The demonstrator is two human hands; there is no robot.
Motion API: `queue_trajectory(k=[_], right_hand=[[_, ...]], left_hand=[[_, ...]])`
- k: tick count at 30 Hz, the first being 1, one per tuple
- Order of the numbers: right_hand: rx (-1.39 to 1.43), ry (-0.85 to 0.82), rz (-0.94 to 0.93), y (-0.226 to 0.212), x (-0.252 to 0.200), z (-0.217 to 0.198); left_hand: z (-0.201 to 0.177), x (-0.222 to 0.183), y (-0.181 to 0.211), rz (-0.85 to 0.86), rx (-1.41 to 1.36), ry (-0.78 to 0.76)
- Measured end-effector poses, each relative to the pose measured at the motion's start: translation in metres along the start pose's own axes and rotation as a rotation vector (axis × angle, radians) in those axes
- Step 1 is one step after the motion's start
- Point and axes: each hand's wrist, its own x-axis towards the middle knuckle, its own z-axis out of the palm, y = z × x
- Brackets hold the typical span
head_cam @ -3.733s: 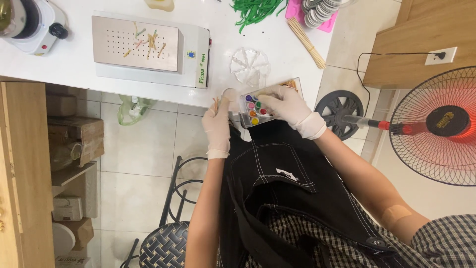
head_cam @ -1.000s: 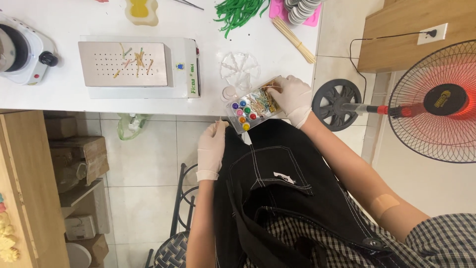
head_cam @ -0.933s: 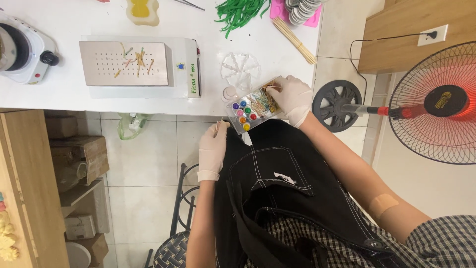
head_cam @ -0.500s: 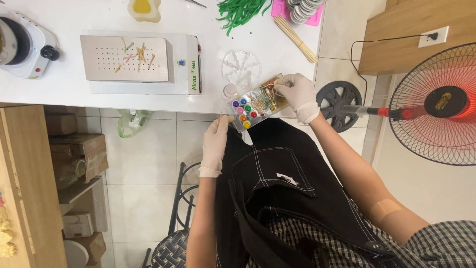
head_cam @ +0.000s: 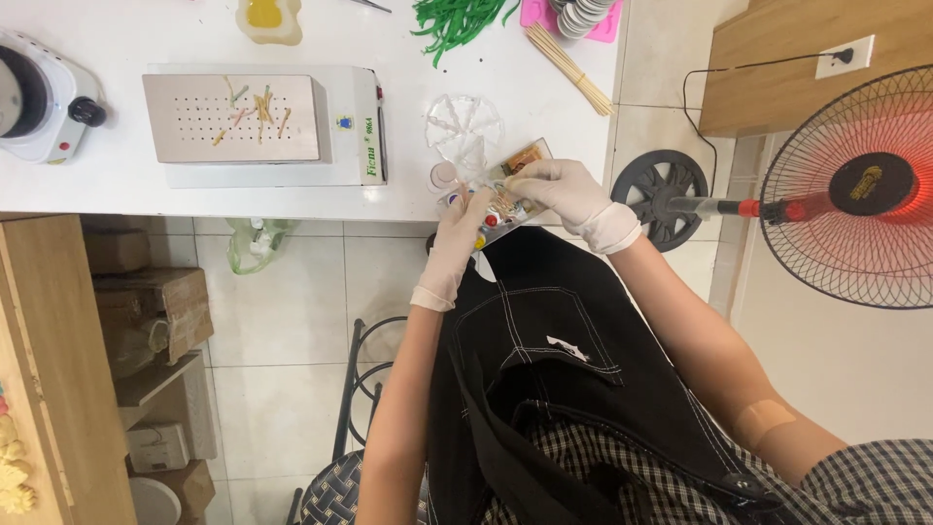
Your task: Sorting and preparing various candle-making supplies including wicks, wax shapes, and fragrance oils.
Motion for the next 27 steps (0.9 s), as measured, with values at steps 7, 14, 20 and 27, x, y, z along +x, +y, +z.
queue_trajectory(k=[7,14,20,27], right_hand=[[0.190,-0.086,0.022,0.008,0.005,0.013],[-0.141,-0.243,0.011,-0.005,0.005,0.011],[-0.100,-0.143,-0.031,-0.023,0.004,0.006],[0.017,-0.075,-0.076,-0.033,-0.007,0.005]], left_hand=[[-0.011,0.022,-0.042,-0.077,-0.033,-0.328],[-0.016,0.007,-0.041,-0.033,0.173,-0.278],[-0.034,0.021,-0.061,0.049,0.001,-0.212],[-0.021,0.027,-0.047,0.165,-0.326,-0.008]])
